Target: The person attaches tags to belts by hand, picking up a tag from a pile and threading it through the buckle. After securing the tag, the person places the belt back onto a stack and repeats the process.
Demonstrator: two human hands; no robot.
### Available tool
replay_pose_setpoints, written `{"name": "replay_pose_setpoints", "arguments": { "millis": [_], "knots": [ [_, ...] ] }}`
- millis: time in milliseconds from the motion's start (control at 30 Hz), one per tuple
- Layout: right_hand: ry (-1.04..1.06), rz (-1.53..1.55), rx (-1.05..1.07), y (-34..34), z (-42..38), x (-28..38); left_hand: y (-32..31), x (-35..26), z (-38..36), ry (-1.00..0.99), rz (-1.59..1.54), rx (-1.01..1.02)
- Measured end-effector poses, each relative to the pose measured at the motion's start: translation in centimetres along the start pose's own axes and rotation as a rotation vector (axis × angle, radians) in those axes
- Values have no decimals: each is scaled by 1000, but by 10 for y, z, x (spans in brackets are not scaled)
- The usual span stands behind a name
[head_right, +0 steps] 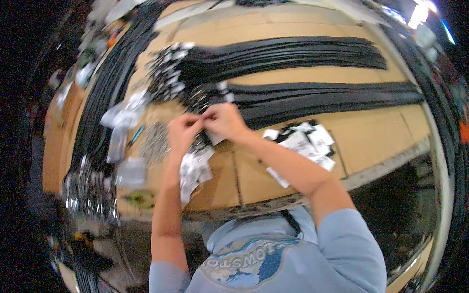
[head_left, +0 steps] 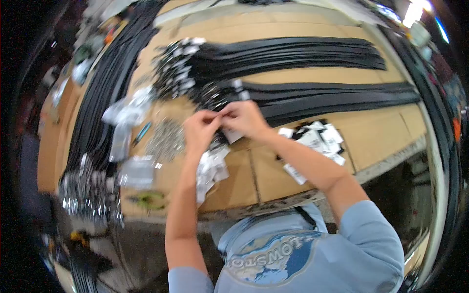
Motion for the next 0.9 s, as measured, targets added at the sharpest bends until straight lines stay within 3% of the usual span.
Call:
{"name": "replay_pose_setpoints", "arguments": {
  "millis": [167,333,533,900],
  "knots": [
    [7,111,8,-5,2,-7,-2,20,-1,131,-252,97],
    [12,-69,54,-6,-3,12,-6,35,-5,250,-381,125],
    [69,-92,36,-7,-2,17,-9,35,-9,212,-511,79],
    [69,-89,22,-8,1,17,-3,32,-13,145,-411,11]
  ]
}}
Point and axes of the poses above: each hand's wrist, its own z-axis towards the middle knuckle, its own y-axis out of the back of the hand, x = y × z, the point moved 10 cm from there along z, towards the middle knuckle, and after that the axes turned 5 degrees about -y, right-handed, at the moved point
